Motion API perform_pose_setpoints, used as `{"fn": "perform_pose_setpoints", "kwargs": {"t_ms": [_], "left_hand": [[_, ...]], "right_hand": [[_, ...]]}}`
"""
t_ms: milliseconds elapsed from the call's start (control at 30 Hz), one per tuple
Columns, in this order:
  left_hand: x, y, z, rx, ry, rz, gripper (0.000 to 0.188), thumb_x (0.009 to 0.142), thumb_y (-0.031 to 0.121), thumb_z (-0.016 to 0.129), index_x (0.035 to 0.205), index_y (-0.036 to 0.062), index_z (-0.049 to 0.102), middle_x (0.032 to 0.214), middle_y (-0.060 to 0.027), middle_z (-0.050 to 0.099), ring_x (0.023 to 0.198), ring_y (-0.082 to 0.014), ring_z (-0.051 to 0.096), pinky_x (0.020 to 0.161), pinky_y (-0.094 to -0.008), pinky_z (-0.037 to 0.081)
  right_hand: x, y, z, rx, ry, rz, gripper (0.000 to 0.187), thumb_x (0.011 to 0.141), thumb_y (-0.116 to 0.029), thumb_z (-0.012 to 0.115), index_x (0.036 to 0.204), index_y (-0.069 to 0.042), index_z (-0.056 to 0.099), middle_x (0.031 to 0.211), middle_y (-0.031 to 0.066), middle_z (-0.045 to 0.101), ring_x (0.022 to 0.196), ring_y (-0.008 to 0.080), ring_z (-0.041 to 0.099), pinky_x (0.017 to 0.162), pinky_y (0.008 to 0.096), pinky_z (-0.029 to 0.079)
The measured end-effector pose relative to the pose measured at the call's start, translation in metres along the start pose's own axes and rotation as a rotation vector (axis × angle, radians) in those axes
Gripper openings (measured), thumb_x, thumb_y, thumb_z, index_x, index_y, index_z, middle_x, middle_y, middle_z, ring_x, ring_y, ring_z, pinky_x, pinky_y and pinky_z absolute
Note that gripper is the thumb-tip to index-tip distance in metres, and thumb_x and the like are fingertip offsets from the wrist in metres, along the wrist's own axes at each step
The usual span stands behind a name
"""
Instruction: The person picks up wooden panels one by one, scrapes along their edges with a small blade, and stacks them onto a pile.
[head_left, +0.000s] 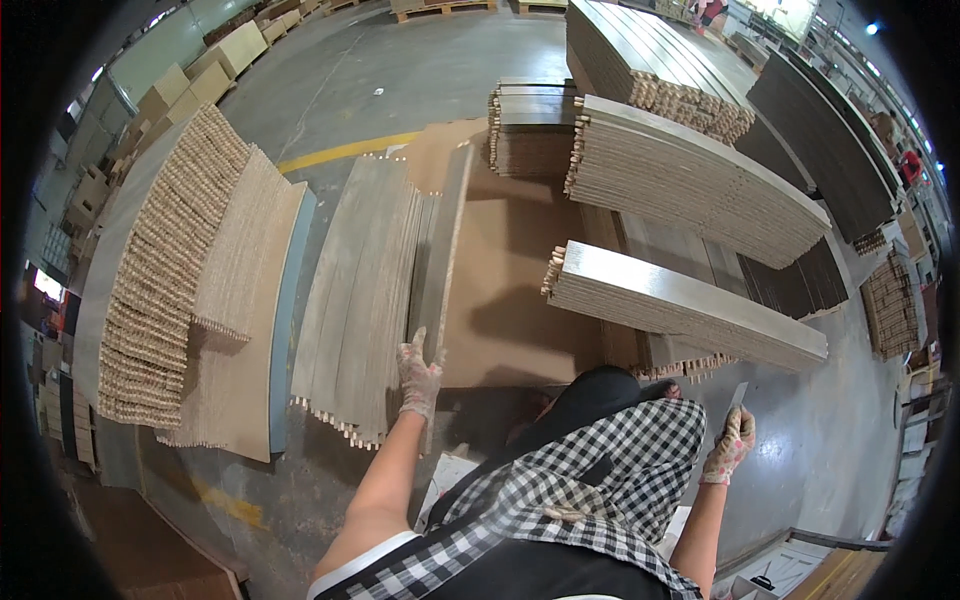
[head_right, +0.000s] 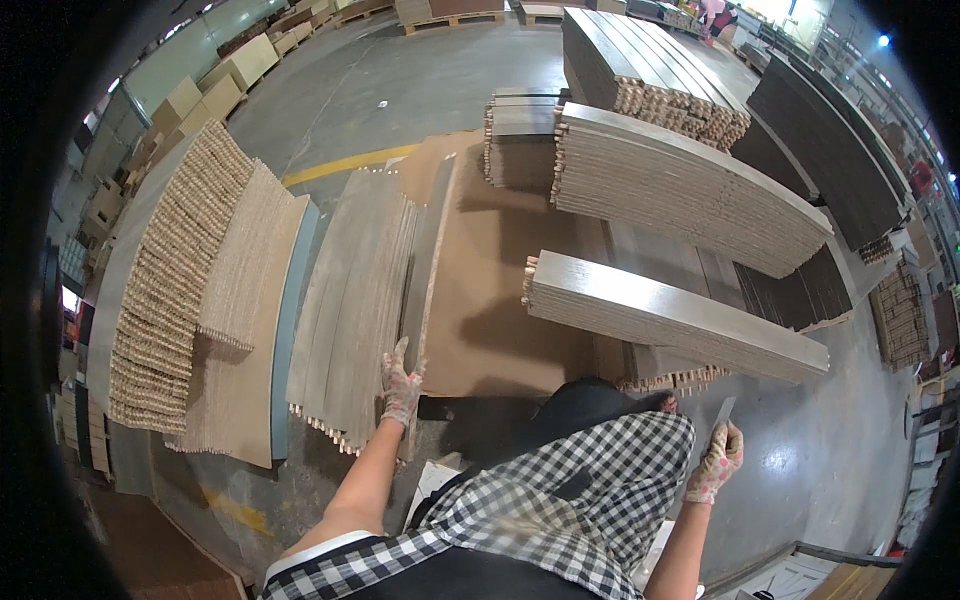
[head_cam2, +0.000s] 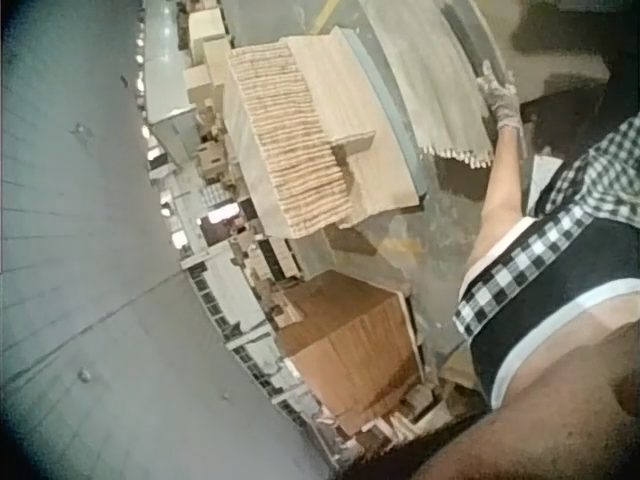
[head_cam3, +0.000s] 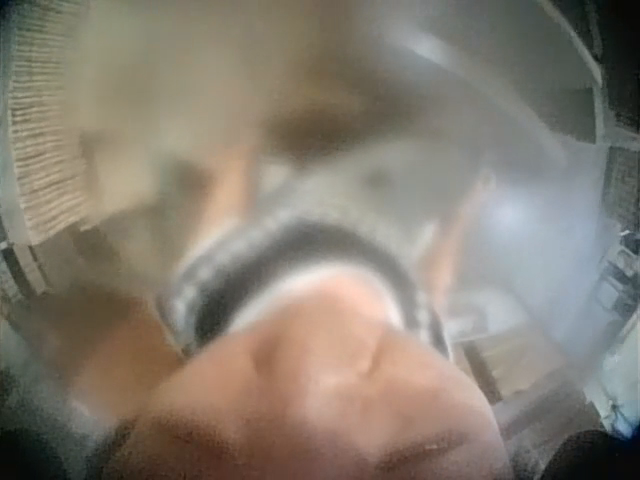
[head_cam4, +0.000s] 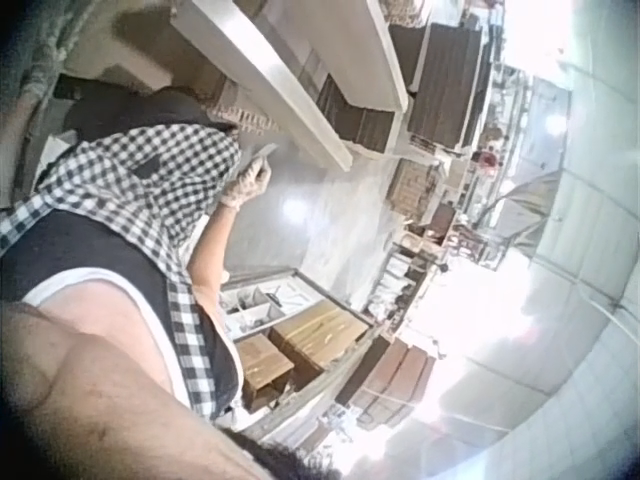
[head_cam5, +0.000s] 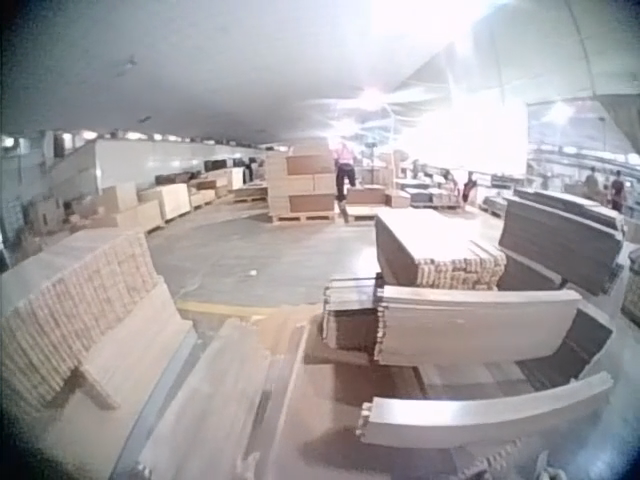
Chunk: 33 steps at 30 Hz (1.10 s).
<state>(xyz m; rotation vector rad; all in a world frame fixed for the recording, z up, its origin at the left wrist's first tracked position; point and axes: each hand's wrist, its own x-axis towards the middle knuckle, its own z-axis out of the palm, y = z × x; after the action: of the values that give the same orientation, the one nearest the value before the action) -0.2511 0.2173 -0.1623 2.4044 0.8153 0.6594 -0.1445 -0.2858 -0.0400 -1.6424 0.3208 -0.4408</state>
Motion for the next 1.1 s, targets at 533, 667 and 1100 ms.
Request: {"fn": "perform_pose_setpoints", "kwargs": {"t_ms": [533,667,1100], "left_hand": [[0.004,-0.066,0.045,0.076,-0.304,-0.286,0.061,0.074,0.027,0.073,0.129,0.0143,0.05,0.115,-0.0308,0.05,0.112,-0.0439,0.048,0.096,-0.0465,0.04],[0.006,-0.06,0.045,0.126,-0.275,-0.3,0.062,0.074,0.027,0.073,0.13,0.0145,0.048,0.118,-0.0299,0.048,0.112,-0.0445,0.047,0.096,-0.0485,0.039],[0.044,-0.07,0.086,0.643,-0.25,-0.098,0.048,0.08,0.026,0.059,0.127,0.0174,0.052,0.139,-0.0118,0.038,0.128,-0.0344,0.034,0.102,-0.0495,0.03]], "right_hand": [[-0.013,0.013,0.001,-0.228,-0.023,0.081,0.015,0.09,-0.018,0.061,0.087,-0.004,0.061,0.074,-0.005,0.052,0.066,0.0037,0.043,0.058,0.0192,0.035],[-0.012,0.017,0.005,-0.251,-0.014,0.023,0.015,0.09,-0.017,0.061,0.087,-0.002,0.061,0.076,-0.0039,0.054,0.07,0.0053,0.045,0.063,0.0202,0.037],[-0.022,0.02,0.005,-0.216,-0.018,0.046,0.012,0.09,-0.013,0.059,0.089,-0.001,0.062,0.074,-0.0053,0.054,0.062,0.0032,0.043,0.055,0.0184,0.036]]}}
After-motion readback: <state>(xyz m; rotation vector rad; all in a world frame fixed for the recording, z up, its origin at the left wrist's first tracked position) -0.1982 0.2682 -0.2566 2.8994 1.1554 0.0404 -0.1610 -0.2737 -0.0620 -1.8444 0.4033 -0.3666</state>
